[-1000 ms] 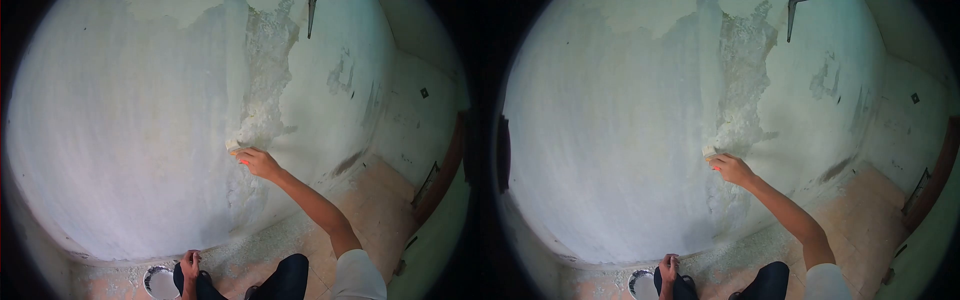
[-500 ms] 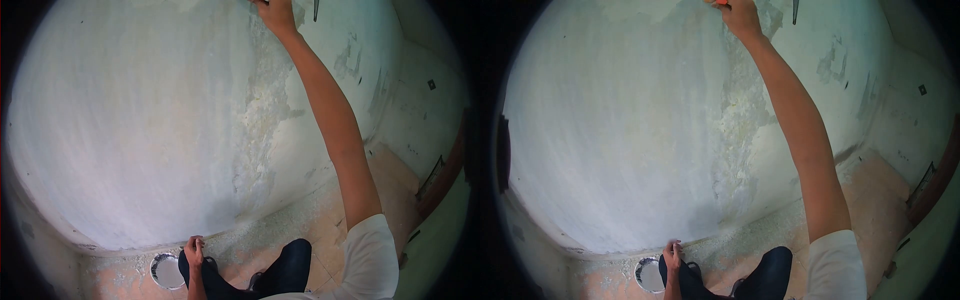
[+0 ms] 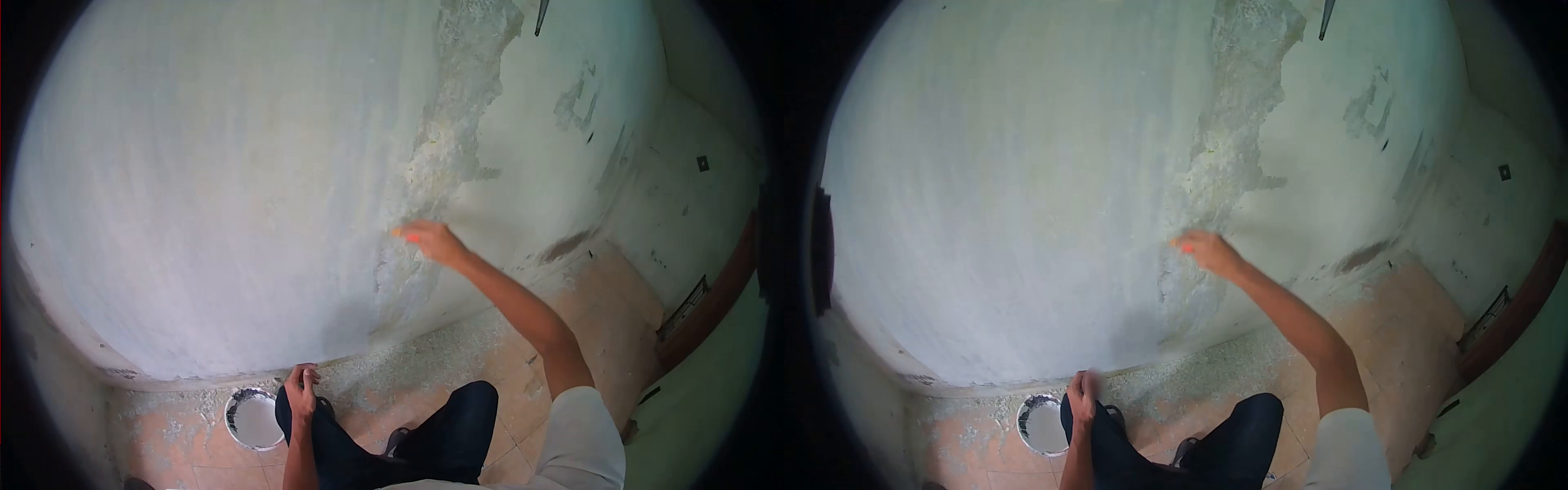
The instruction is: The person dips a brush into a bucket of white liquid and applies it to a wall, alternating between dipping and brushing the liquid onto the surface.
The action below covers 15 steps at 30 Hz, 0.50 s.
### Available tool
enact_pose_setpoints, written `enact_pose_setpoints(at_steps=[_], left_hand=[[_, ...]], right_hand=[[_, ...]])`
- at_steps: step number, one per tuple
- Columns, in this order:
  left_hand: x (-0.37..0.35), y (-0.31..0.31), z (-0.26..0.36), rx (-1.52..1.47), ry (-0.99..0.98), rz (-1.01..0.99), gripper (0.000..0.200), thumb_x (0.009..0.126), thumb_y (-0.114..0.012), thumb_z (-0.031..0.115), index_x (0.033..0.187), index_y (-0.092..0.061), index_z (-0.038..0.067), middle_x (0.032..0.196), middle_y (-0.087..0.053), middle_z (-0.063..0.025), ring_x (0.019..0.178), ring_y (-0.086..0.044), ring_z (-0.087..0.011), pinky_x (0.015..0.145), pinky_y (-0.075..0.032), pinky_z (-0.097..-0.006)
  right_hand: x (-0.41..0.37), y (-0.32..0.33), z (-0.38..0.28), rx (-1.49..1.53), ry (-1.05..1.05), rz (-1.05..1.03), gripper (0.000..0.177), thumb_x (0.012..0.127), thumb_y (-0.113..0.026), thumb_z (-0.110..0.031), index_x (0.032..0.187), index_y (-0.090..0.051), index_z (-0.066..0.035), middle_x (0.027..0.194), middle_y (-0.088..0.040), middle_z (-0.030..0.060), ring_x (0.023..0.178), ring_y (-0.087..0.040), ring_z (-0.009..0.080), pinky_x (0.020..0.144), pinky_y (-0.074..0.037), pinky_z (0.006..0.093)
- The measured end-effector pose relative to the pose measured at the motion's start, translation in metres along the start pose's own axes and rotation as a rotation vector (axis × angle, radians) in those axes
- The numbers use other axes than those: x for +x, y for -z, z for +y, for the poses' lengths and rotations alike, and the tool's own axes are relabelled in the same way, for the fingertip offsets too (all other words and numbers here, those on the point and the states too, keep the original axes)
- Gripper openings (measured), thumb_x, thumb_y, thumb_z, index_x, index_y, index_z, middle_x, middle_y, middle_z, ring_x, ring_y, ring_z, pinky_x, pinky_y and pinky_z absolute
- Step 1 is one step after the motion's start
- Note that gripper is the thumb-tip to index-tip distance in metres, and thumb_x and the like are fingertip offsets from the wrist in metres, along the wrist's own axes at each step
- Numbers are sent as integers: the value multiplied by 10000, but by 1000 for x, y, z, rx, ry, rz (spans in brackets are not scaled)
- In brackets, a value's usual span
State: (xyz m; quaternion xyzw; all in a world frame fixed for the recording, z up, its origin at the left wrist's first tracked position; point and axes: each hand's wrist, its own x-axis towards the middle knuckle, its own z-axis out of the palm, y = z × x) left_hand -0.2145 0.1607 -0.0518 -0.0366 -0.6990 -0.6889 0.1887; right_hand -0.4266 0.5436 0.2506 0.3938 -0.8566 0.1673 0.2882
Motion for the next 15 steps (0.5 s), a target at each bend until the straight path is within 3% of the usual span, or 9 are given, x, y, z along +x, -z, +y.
enact_pose_setpoints(at_steps=[2,3,8,10,13,15], left_hand=[[-2,-1,-4,16,27,-15,303,1140,-557,232,1089,-739,-4,809,-716,-73,741,-665,-137,724,-530,-303],[-3,0,-5,17,30,-11,303,1140,-557,232,1089,-739,-4,809,-716,-73,741,-665,-137,724,-530,-303],[5,0,-7,1,58,77,293,1129,-569,214,1073,-741,-16,816,-715,-76,758,-663,-139,720,-527,-303],[11,-2,-1,-23,60,76,301,1129,-573,223,1063,-739,-20,821,-717,-81,755,-662,-142,719,-528,-306],[12,-3,-1,30,58,46,310,1129,-576,243,1076,-738,-15,816,-717,-84,744,-663,-147,719,-531,-309],[7,-4,-2,71,43,26,317,1128,-579,257,1084,-739,-13,811,-716,-86,735,-664,-151,718,-532,-310]], right_hand=[[57,48,7,-9,17,134,273,964,-689,29,1178,-804,-95,1126,-792,131,1041,-769,312,919,-625,407],[84,71,18,21,-58,183,253,954,-695,30,1157,-802,-77,1128,-798,131,1021,-768,320,896,-618,405],[151,156,-35,-127,152,427,251,947,-690,74,1144,-780,-52,1144,-790,111,963,-791,295,851,-636,385],[151,148,-36,-164,207,576,255,950,-701,80,1145,-781,-66,1200,-781,88,1025,-791,289,894,-653,402],[106,88,-9,-391,226,508,230,955,-737,39,1145,-792,-80,1207,-783,84,1112,-777,282,947,-659,389],[49,21,6,-370,169,467,220,963,-743,14,1153,-797,-84,1231,-783,83,1168,-762,279,979,-656,383]])
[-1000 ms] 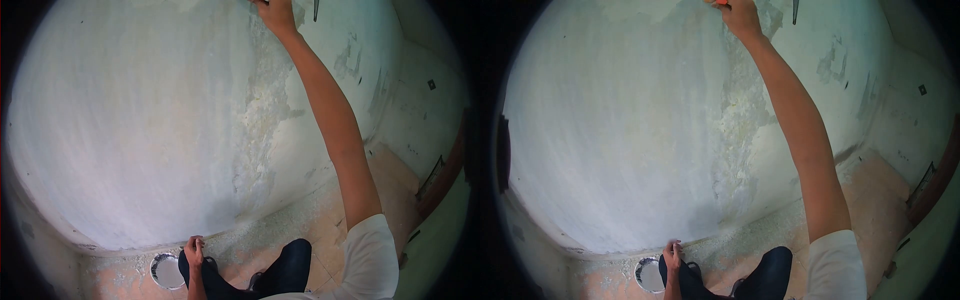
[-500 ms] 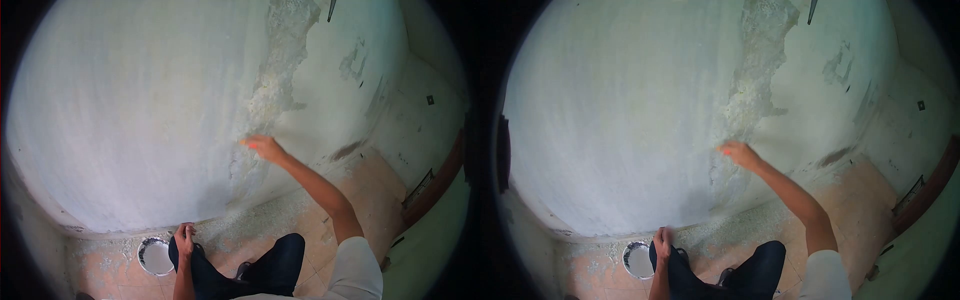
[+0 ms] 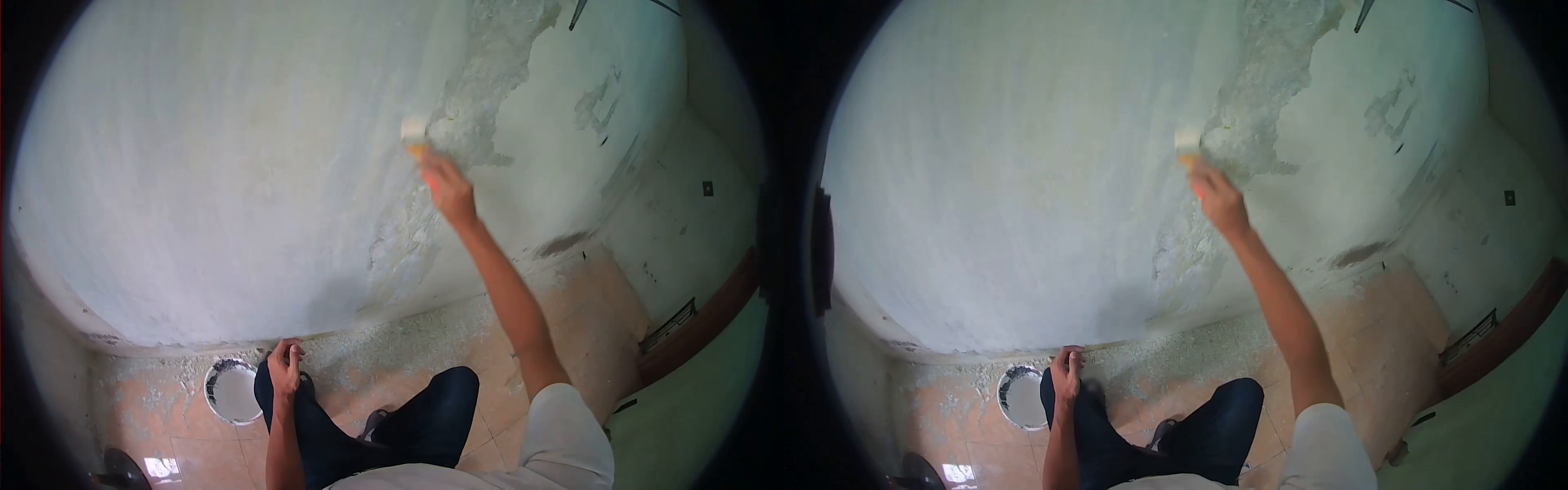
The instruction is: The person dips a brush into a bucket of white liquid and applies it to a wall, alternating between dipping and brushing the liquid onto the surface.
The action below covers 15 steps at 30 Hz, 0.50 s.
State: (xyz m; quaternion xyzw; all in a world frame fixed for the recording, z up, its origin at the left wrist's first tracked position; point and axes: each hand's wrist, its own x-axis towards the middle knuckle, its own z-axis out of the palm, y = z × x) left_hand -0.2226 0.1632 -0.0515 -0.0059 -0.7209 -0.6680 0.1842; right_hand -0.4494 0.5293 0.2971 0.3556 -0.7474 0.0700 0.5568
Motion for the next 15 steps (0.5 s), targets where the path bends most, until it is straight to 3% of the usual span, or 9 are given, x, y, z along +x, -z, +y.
enact_pose_setpoints(at_steps=[4,6,10,13,15], left_hand=[[-1,3,-3,31,4,-13,306,1116,-588,259,1108,-747,-3,796,-730,-89,720,-681,-161,716,-544,-314],[4,1,-9,20,-6,-11,301,1111,-592,256,1112,-750,-1,793,-735,-89,716,-687,-163,715,-547,-315],[5,0,-10,43,37,-27,290,1102,-603,257,1112,-754,9,814,-758,-104,753,-735,-177,735,-558,-319],[5,0,-12,163,38,-45,296,1092,-619,282,1113,-756,21,823,-774,-126,773,-765,-202,750,-566,-341],[8,0,-15,141,55,-28,299,1092,-619,285,1114,-756,20,822,-773,-125,778,-768,-206,751,-566,-338]], right_hand=[[-145,-36,-53,189,-198,-244,211,975,-738,-20,1168,-793,-85,1249,-780,93,1144,-769,279,950,-656,390],[-176,-39,-70,338,-410,-504,228,970,-731,-14,1177,-787,-95,1221,-775,117,1098,-770,310,899,-656,411],[-150,-44,-48,393,-342,-343,272,939,-704,56,1162,-768,-83,1190,-766,144,1056,-754,368,891,-639,437],[-48,-3,-11,277,-318,-185,304,917,-689,102,1152,-761,-77,1165,-772,141,1082,-753,372,921,-621,450],[3,25,3,154,-157,-16,260,930,-724,73,1145,-777,-63,1165,-778,143,1119,-758,355,929,-621,441]])
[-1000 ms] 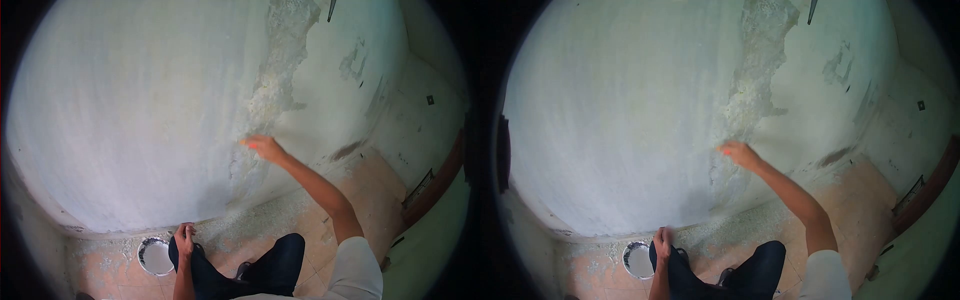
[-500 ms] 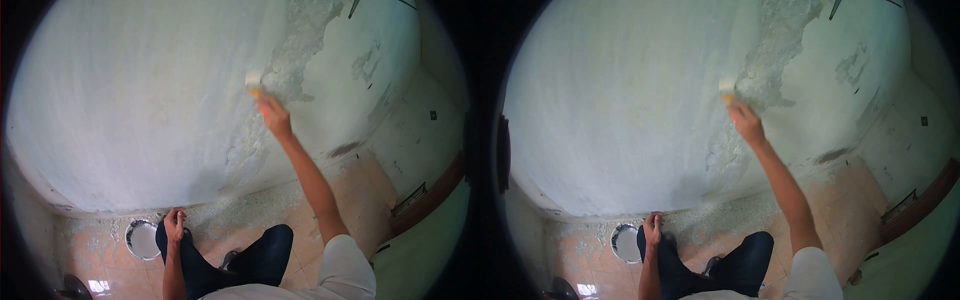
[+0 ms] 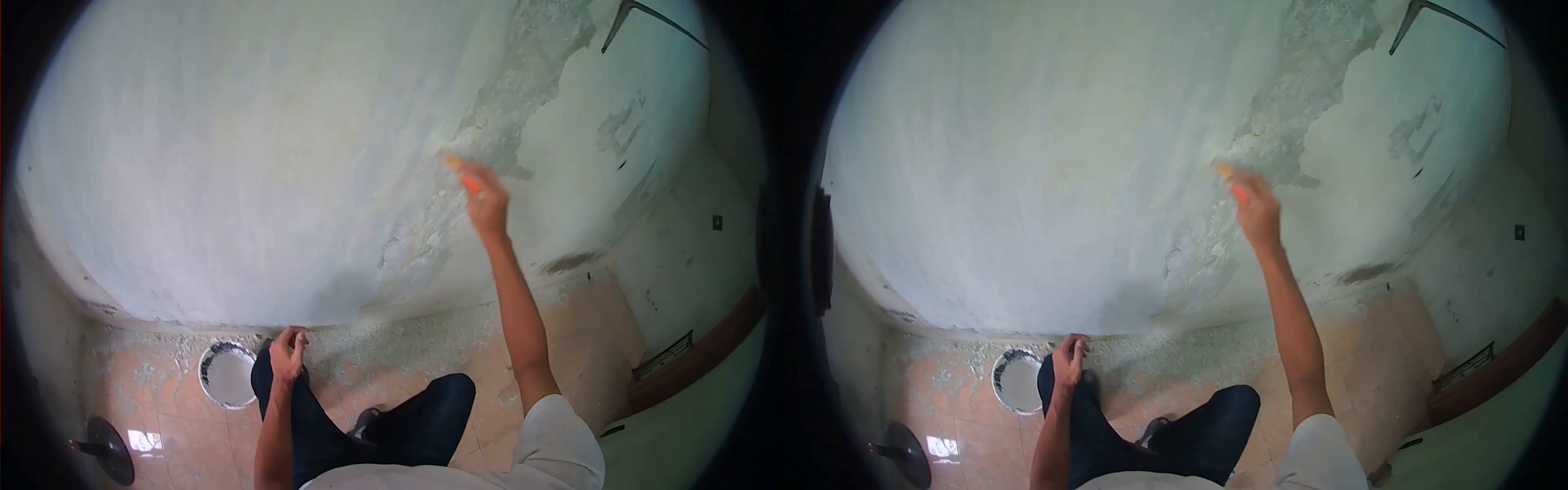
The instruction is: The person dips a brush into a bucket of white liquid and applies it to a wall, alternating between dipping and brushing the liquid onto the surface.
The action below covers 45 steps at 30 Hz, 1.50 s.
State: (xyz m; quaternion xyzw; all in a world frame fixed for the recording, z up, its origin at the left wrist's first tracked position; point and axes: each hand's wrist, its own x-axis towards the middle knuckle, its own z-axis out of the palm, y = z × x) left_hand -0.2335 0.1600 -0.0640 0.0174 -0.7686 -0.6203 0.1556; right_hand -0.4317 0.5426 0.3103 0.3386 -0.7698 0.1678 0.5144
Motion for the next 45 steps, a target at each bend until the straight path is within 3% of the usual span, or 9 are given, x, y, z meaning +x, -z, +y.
enact_pose_setpoints(at_steps=[6,18,24,26,29,35,37,41,45], left_hand=[[3,-7,14,47,-13,-21,275,1085,-628,262,1117,-760,22,845,-776,-133,791,-780,-227,769,-583,-344],[0,-5,5,4,-5,-44,293,1108,-607,270,1122,-767,25,827,-762,-98,787,-744,-179,765,-566,-321],[-7,-7,-1,-113,-40,5,341,1139,-567,279,1111,-746,-10,848,-724,-71,786,-677,-150,739,-543,-319],[-12,-3,3,-103,-57,-20,346,1147,-555,274,1101,-740,-15,848,-723,-71,790,-680,-146,742,-540,-306],[-7,1,6,-67,-105,-81,336,1148,-552,262,1090,-738,-12,835,-719,-69,782,-684,-142,741,-539,-295],[-10,7,7,-42,-128,-132,405,1173,-524,320,1102,-732,-20,824,-719,-86,747,-673,-151,731,-536,-314],[-10,3,8,-95,-96,-90,415,1182,-511,324,1113,-728,-23,818,-710,-87,738,-663,-146,723,-530,-304],[-12,-3,5,-58,-102,-55,396,1185,-517,318,1142,-726,-15,811,-694,-79,726,-644,-142,706,-524,-300],[-12,-7,7,-56,-115,-41,382,1181,-524,301,1132,-728,-19,811,-695,-78,731,-638,-142,703,-519,-301]], right_hand=[[26,-2,-15,-101,65,212,205,945,-769,31,1126,-799,-59,1230,-787,141,1136,-768,323,960,-636,404],[-282,-104,-77,286,-606,-324,219,967,-758,46,1179,-762,-10,1183,-783,150,1083,-786,311,918,-660,387],[-425,-138,-131,824,-1979,859,270,1022,-757,-76,1215,-672,91,1179,-716,150,992,-758,251,834,-700,311],[-455,-120,-169,1081,-2090,972,266,1012,-746,-57,1189,-661,123,1214,-695,185,1006,-764,286,856,-706,304],[-489,-114,-208,1230,-2132,1117,191,1020,-703,-10,1164,-663,110,1221,-695,195,1036,-762,298,888,-698,309],[-490,-99,-224,1420,-2166,744,170,1040,-572,81,1204,-605,111,1182,-660,196,1101,-720,277,918,-631,319],[-457,-100,-210,1523,-1951,480,169,1065,-566,47,1226,-619,54,1084,-647,124,921,-672,190,775,-560,281],[-338,-76,-182,1031,-1729,-117,157,1114,-578,-187,1171,-645,-57,906,-628,19,794,-600,119,695,-486,283],[-256,-79,-135,677,-1449,-18,327,1143,-559,-324,1135,-665,-14,883,-683,21,746,-594,121,685,-485,334]])
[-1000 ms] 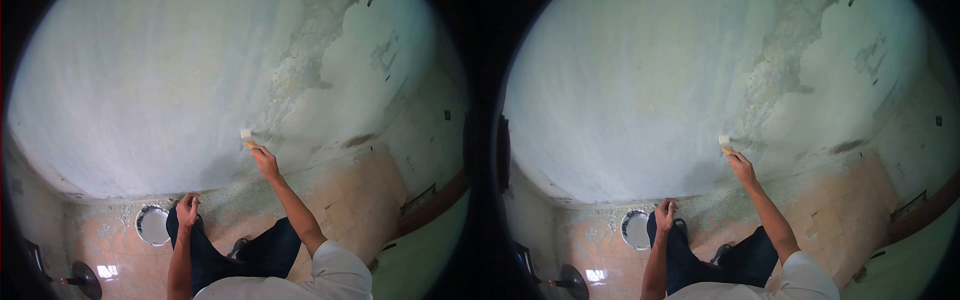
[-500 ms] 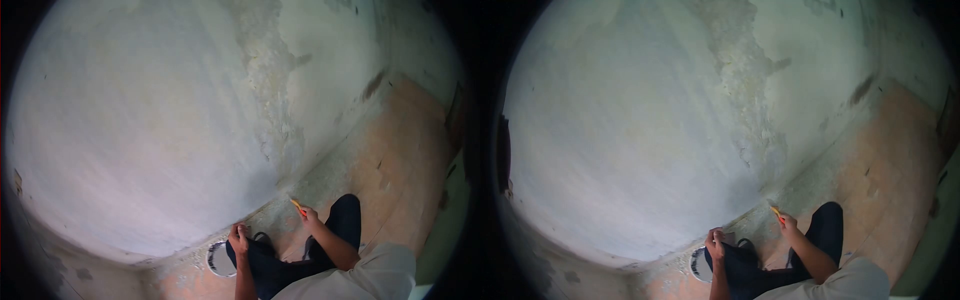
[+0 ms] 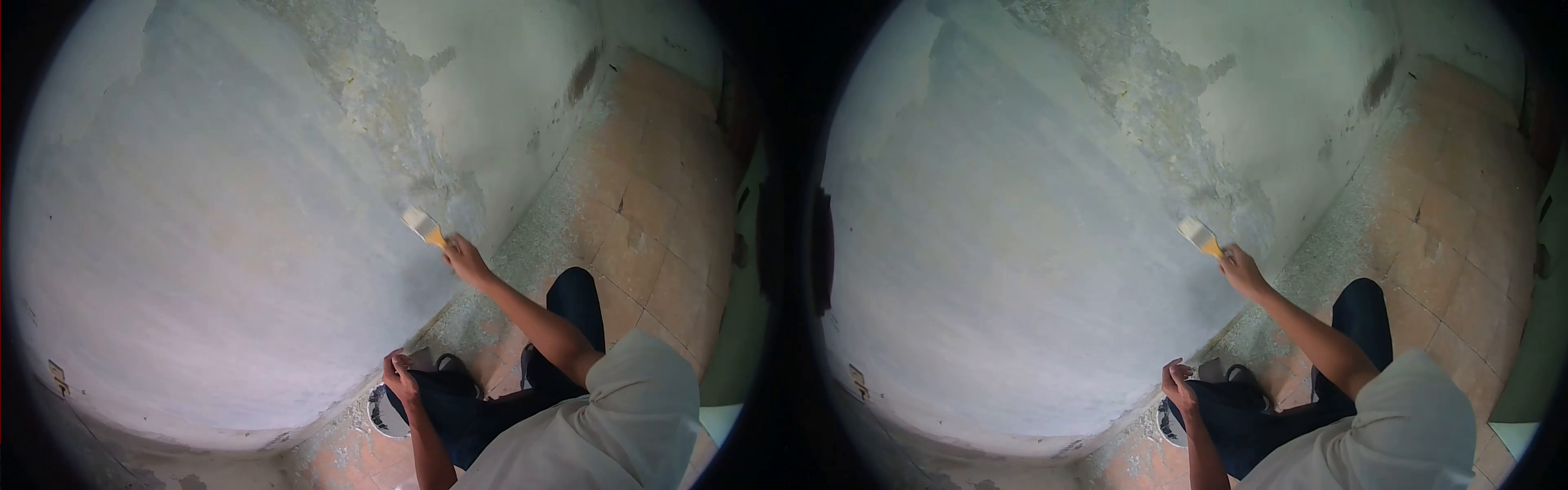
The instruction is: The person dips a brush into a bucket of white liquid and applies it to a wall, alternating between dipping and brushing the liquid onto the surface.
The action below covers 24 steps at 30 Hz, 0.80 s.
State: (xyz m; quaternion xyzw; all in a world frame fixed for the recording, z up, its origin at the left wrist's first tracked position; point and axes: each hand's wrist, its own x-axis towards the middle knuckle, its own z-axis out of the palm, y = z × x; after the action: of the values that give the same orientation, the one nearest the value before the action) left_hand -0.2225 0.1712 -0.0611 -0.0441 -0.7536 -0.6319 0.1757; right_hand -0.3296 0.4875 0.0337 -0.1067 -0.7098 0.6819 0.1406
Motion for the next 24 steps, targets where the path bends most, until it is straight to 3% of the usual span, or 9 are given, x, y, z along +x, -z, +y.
enact_pose_setpoints(at_steps=[2,7,10,11,12,14,15,17,24], left_hand=[[3,-4,3,21,12,-12,375,1176,-533,287,1119,-729,-28,803,-694,-75,730,-633,-140,703,-513,-299],[7,-8,0,40,-9,-26,364,1169,-545,280,1116,-734,-26,791,-695,-77,724,-637,-137,697,-513,-296],[10,-10,-8,28,-3,-12,357,1164,-553,276,1118,-737,-27,793,-698,-78,717,-637,-135,696,-514,-296],[10,-12,-7,45,-1,-18,356,1163,-556,274,1115,-737,-28,792,-698,-76,713,-635,-134,696,-515,-296],[12,-12,-6,62,2,-20,354,1161,-558,273,1112,-736,-29,792,-698,-74,710,-633,-134,697,-516,-297],[17,-12,-5,79,-7,-21,353,1161,-561,275,1111,-737,-27,788,-698,-71,712,-636,-133,697,-517,-297],[14,-13,-5,94,-12,-30,353,1160,-563,277,1110,-737,-26,785,-698,-67,714,-639,-133,697,-519,-298],[15,-15,-5,108,-18,-51,433,1171,-530,343,1105,-739,-30,777,-707,-88,713,-662,-148,690,-526,-318],[14,-16,-1,99,-13,-27,343,1154,-565,267,1095,-744,-20,753,-688,-52,692,-647,-122,680,-510,-285]], right_hand=[[38,-8,-32,-2,173,82,410,1140,-596,-394,1010,-708,-22,783,-665,20,697,-590,121,656,-470,338],[109,-32,-89,250,191,-52,563,1125,-611,-514,825,-704,-47,681,-624,22,662,-585,137,649,-471,347],[159,-64,-34,198,205,-52,580,1120,-598,-531,811,-688,-49,682,-622,33,664,-589,151,655,-481,368],[166,-72,-10,102,289,82,578,1118,-583,-522,818,-677,-37,700,-658,70,667,-620,237,673,-494,414],[165,-78,8,98,285,77,578,1118,-583,-522,818,-677,-37,700,-658,70,667,-620,237,673,-494,414],[156,-88,38,16,142,188,564,1112,-572,-507,862,-714,-22,784,-744,130,758,-711,352,742,-535,475],[149,-88,54,4,131,178,564,1112,-572,-507,862,-714,-22,784,-744,130,758,-711,352,742,-535,475],[133,-82,85,-74,-23,204,549,1112,-609,-486,810,-699,-36,709,-672,60,697,-653,175,681,-519,390],[120,-35,192,-349,-338,87,544,1091,-628,-477,871,-766,1,785,-748,106,674,-696,219,683,-559,432]])
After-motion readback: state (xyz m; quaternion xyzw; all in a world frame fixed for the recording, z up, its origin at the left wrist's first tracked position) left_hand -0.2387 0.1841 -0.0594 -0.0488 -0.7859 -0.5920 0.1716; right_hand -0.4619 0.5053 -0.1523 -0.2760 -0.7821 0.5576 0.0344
